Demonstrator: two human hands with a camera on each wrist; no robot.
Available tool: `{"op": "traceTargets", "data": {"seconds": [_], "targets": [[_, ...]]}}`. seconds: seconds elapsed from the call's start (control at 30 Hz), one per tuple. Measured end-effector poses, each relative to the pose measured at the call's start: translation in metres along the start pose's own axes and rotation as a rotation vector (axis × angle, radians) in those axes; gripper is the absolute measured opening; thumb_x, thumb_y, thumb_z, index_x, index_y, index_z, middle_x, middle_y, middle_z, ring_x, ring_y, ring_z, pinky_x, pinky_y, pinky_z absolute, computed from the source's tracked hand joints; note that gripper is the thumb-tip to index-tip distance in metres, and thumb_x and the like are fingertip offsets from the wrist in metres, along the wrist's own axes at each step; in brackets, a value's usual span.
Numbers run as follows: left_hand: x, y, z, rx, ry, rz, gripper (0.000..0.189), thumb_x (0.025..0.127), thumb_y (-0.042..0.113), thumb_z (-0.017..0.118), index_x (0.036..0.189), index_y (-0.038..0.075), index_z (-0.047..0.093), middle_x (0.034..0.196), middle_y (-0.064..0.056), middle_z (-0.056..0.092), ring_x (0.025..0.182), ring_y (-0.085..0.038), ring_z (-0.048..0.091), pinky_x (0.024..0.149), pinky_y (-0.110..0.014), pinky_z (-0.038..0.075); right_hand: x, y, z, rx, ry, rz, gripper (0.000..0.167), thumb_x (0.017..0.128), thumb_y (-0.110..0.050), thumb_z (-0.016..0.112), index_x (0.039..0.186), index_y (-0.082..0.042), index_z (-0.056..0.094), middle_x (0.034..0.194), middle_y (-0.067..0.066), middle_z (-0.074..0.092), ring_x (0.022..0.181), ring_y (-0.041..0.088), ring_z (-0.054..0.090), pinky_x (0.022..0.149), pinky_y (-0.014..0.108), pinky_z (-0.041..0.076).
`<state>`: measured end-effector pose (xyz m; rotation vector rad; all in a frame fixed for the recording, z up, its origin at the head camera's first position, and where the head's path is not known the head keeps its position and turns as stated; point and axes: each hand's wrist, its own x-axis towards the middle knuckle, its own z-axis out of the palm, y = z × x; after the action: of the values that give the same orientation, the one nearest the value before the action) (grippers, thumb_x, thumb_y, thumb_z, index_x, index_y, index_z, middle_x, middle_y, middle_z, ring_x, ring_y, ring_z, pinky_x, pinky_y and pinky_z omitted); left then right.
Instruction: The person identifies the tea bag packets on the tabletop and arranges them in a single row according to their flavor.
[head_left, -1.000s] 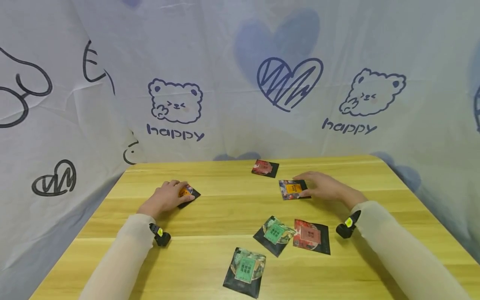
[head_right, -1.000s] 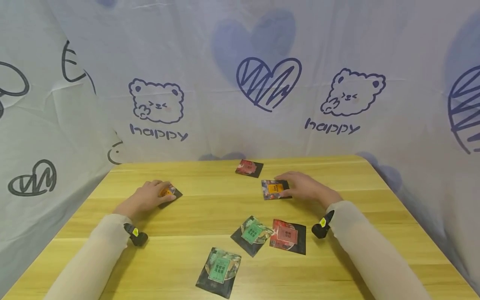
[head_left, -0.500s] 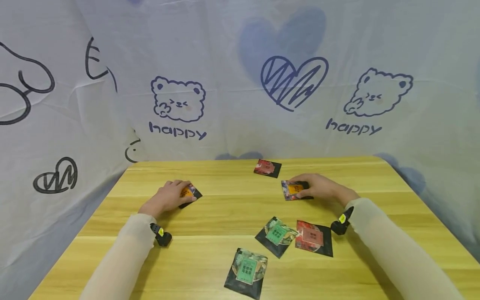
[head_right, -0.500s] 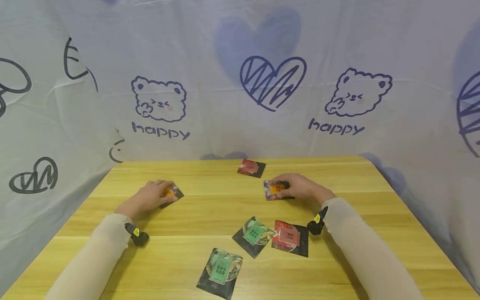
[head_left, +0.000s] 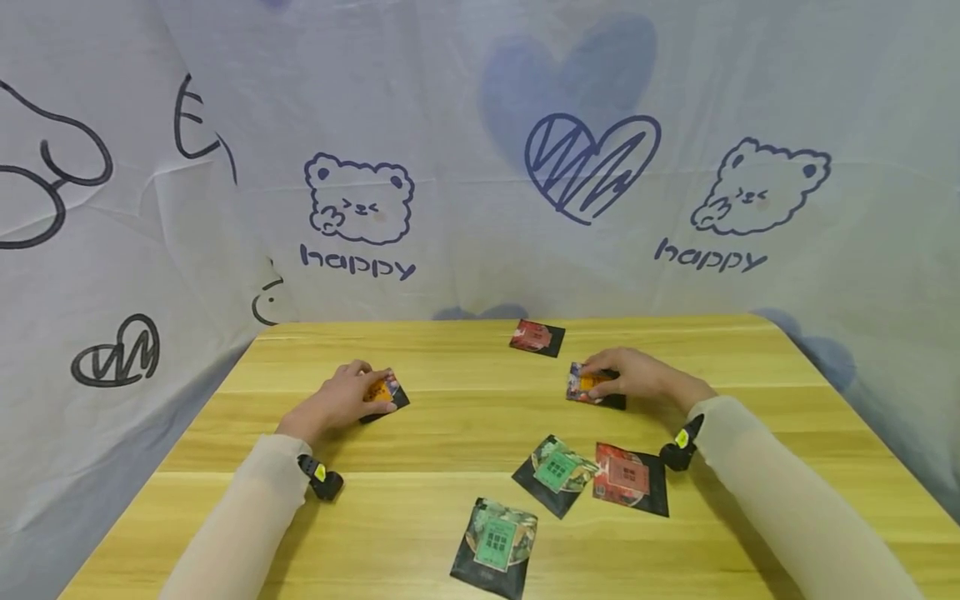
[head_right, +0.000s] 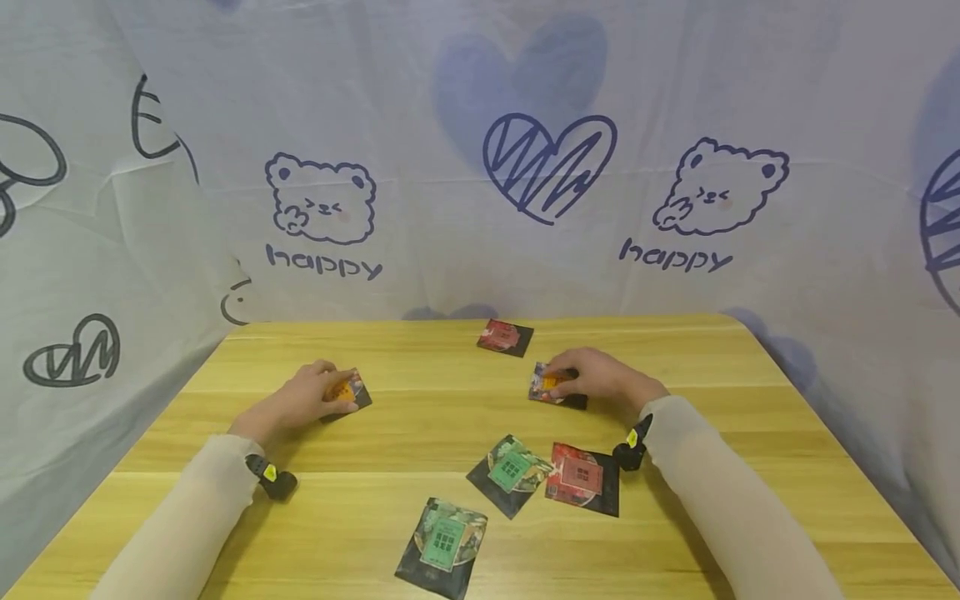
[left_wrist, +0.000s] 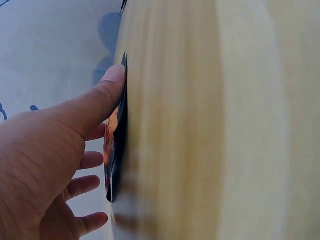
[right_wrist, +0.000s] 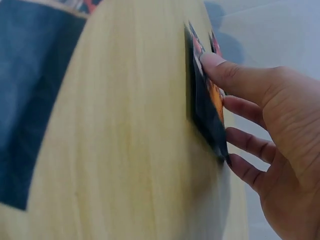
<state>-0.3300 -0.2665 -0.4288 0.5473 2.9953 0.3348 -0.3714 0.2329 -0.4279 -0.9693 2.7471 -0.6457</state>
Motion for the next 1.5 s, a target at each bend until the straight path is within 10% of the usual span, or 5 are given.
{"op": "traceTargets", "data": {"seconds": [0.53, 0.97, 1.5], "targets": [[-0.011, 0.008, 0.000, -0.062, 0.006, 0.060, 0.069, 0.093, 0.045, 0.065, 0.145, 0.004, 0.047, 0.144, -0.024, 0.043, 0.127, -0.043, 0.041, 0.102, -0.057, 0.037, -0.012, 0.002, -0.004, -0.040, -0.001, 0.044, 0.060, 0.086, -0.046, 0.072, 0.133, -0.010, 0.062, 0.125, 0.011, 0.054, 0.101, 0.023, 0.053, 0.088, 0.045, 0.045], [-0.014, 0.006, 0.008, -0.176, 0.008, 0.099, 0.073, 0.088, 0.048, 0.070, 0.144, 0.005, 0.049, 0.146, -0.024, 0.041, 0.131, -0.044, 0.039, 0.106, -0.057, 0.033, -0.016, -0.011, -0.007, 0.072, -0.101, 0.066, 0.043, 0.088, -0.028, 0.074, 0.128, -0.015, 0.067, 0.142, 0.013, 0.051, 0.131, 0.038, 0.044, 0.106, 0.055, 0.034], [-0.017, 0.022, 0.010, -0.220, -0.018, 0.134, 0.074, 0.087, 0.046, 0.072, 0.144, 0.004, 0.049, 0.148, -0.022, 0.039, 0.135, -0.043, 0.036, 0.107, -0.057, 0.032, -0.017, -0.013, 0.003, -0.126, -0.040, -0.018, 0.051, 0.090, -0.039, 0.070, 0.133, -0.013, 0.062, 0.138, 0.014, 0.055, 0.123, 0.036, 0.052, 0.102, 0.054, 0.039]]}}
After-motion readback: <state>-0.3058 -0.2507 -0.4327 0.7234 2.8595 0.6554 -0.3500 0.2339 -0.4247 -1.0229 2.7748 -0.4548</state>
